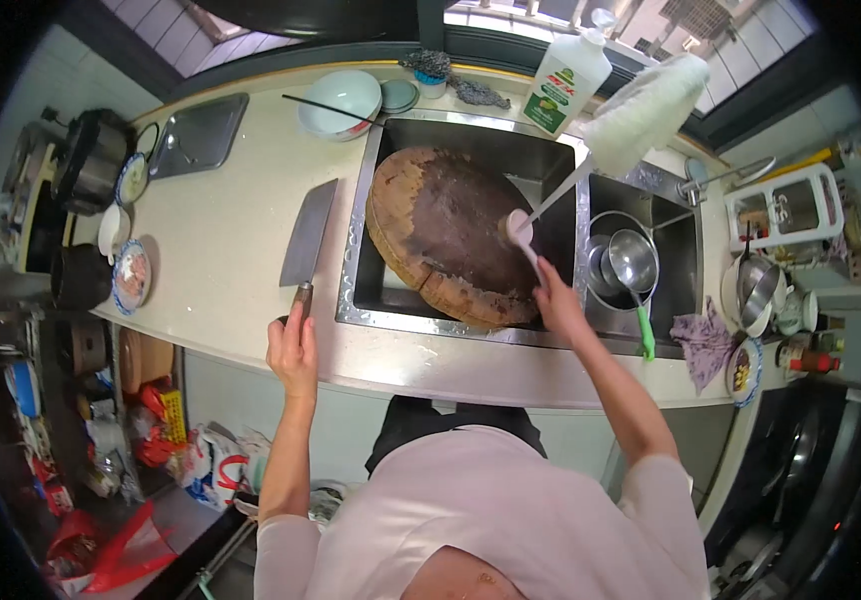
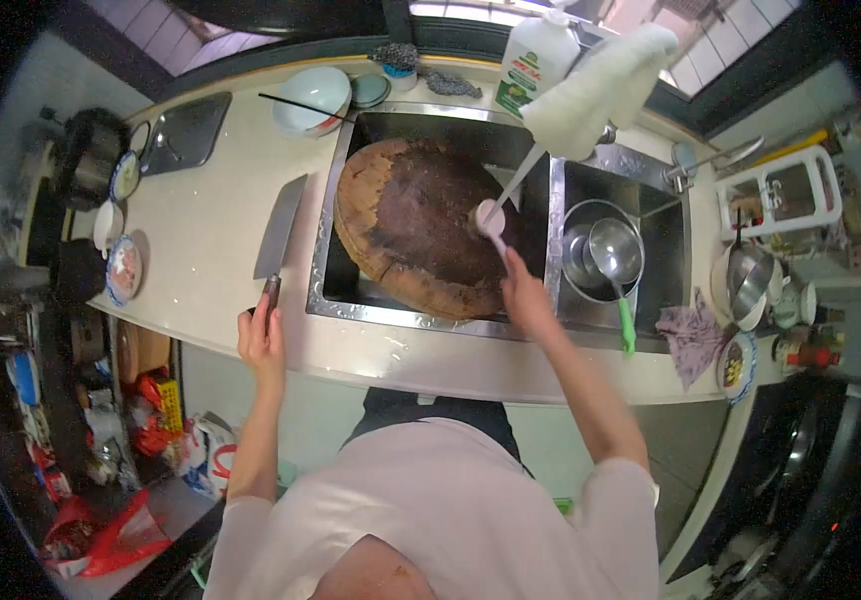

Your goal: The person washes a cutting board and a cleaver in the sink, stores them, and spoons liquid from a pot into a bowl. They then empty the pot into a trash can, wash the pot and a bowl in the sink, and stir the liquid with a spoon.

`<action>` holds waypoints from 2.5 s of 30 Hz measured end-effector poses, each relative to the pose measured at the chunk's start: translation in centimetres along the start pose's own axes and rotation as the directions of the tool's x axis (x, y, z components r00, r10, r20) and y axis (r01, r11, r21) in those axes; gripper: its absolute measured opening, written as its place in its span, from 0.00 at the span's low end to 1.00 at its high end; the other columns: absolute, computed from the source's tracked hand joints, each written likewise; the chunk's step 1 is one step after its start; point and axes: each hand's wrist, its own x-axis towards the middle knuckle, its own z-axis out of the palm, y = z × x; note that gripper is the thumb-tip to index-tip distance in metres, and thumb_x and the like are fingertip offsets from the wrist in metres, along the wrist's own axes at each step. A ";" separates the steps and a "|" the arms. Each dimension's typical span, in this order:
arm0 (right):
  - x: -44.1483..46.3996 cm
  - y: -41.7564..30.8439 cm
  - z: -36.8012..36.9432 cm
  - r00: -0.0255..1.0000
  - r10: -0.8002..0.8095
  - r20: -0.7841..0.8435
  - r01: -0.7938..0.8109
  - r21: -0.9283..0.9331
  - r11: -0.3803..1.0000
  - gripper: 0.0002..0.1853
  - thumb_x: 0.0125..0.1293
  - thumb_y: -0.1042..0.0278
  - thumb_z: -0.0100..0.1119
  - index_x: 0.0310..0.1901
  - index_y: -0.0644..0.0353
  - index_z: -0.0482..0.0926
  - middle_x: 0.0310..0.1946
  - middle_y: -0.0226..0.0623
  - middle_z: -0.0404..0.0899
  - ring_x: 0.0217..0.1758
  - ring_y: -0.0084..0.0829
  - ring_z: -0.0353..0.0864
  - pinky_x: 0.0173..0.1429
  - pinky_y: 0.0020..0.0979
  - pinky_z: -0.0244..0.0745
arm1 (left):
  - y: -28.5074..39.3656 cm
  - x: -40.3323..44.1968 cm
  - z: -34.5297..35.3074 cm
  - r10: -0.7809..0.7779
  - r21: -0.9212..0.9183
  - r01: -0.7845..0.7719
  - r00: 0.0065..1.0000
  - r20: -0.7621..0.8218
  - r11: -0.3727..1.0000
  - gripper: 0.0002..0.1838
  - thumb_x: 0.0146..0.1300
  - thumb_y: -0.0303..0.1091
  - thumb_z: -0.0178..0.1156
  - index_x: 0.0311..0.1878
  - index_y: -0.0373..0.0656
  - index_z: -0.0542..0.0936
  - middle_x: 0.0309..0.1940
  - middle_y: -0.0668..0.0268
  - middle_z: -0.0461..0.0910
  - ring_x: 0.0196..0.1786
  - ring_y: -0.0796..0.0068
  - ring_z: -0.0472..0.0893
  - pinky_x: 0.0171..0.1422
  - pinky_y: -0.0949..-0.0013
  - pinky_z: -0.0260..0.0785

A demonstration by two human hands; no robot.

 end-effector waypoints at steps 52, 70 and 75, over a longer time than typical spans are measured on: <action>8.7 -1.1 1.5 1.000 0.000 -0.013 -0.002 -0.161 0.987 0.31 0.57 0.73 0.48 0.65 0.48 0.57 0.34 0.58 0.77 0.38 0.55 0.77 0.42 0.45 0.70 | 12.2 7.2 13.2 -0.072 -0.067 0.077 0.994 0.083 0.995 0.19 0.53 0.21 0.49 0.51 0.35 0.71 0.41 0.52 0.69 0.58 0.49 0.66 0.64 0.50 0.56; 14.8 -4.6 4.4 0.991 -0.127 -0.030 0.106 -0.374 0.921 0.27 0.66 0.63 0.40 0.67 0.37 0.52 0.38 0.56 0.78 0.40 0.55 0.77 0.43 0.47 0.70 | 12.0 6.8 12.7 -0.149 -0.138 0.154 0.988 0.045 0.978 0.18 0.56 0.22 0.47 0.51 0.36 0.71 0.42 0.53 0.68 0.58 0.50 0.65 0.65 0.51 0.56; 6.8 -1.0 1.4 0.984 -0.179 -0.017 0.175 -0.125 0.977 0.29 0.59 0.75 0.45 0.65 0.54 0.57 0.47 0.52 0.75 0.47 0.50 0.77 0.48 0.42 0.71 | 12.0 6.7 12.6 -0.135 -0.146 0.136 0.991 0.014 0.980 0.17 0.56 0.23 0.47 0.51 0.37 0.71 0.40 0.54 0.68 0.58 0.50 0.65 0.64 0.49 0.57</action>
